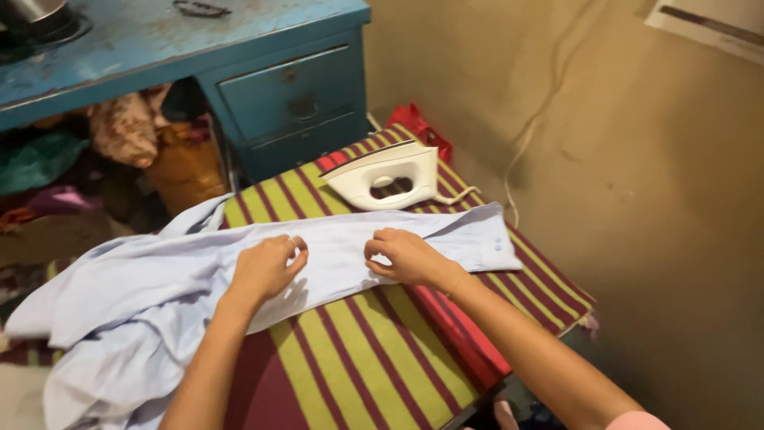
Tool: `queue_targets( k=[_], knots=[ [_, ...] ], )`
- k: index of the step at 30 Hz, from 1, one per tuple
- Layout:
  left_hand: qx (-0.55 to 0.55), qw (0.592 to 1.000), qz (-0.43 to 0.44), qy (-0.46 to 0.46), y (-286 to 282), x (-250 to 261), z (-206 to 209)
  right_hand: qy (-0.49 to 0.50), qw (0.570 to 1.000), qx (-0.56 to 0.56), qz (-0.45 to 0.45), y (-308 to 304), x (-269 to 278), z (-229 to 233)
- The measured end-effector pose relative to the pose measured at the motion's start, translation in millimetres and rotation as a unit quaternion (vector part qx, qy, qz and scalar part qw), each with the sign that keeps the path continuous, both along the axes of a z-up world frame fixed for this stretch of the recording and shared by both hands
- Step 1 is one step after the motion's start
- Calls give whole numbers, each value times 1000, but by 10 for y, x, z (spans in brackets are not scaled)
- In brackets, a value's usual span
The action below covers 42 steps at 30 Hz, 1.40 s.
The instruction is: The person irons a light blue shirt on a striped ironing board. They smooth the fabric with their hands, use a white electric iron to press the sleeves and body, and periodically flip the shirt to iron different sections.
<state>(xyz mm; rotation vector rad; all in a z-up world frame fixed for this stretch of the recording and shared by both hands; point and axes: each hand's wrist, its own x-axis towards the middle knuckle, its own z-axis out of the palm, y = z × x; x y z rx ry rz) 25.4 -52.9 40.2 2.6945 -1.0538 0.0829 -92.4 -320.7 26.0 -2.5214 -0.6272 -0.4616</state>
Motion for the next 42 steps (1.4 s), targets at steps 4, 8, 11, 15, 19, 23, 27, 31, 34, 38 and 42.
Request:
queue_targets(
  k=[4, 8, 11, 15, 19, 23, 27, 31, 34, 38, 42],
  knots=[
    [-14, 998, -12, -53, -451, 82, 200, -9, 1000, -7, -17, -278, -26, 179],
    [-60, 992, -34, -107, -997, 156, 355, -43, 998, -44, -34, -680, -11, 364],
    [-91, 978, -69, -174, -1468, 262, 518, -104, 990, -81, -52, -1067, 91, 502],
    [-80, 965, -92, -231, -2143, 424, 879, -146, 974, -140, -100, -1671, 300, 812],
    [-98, 941, -144, -290, -2749, 614, 1311, -174, 948, -209, -164, -2346, 615, 1321],
    [-92, 926, -160, -331, -3238, 874, 1768, -215, 910, -251, -249, -3046, 977, 1992],
    [-93, 916, -164, -355, -3614, 1119, 2055, -270, 868, -263, -324, -3630, 1386, 2517],
    [-90, 905, -175, -378, -3907, 1355, 2151, -271, 829, -314, -374, -4189, 1888, 2763],
    [-66, 898, -165, -403, -4070, 1577, 2173, -255, 794, -352, -426, -4566, 2263, 2882],
    [-11, 902, -139, -409, -4235, 1917, 2193, -280, 743, -367, -485, -4916, 2761, 3092],
    [-7, 892, -135, -432, -4323, 2152, 2082, -196, 720, -373, -551, -5161, 3116, 3243]
  ],
)
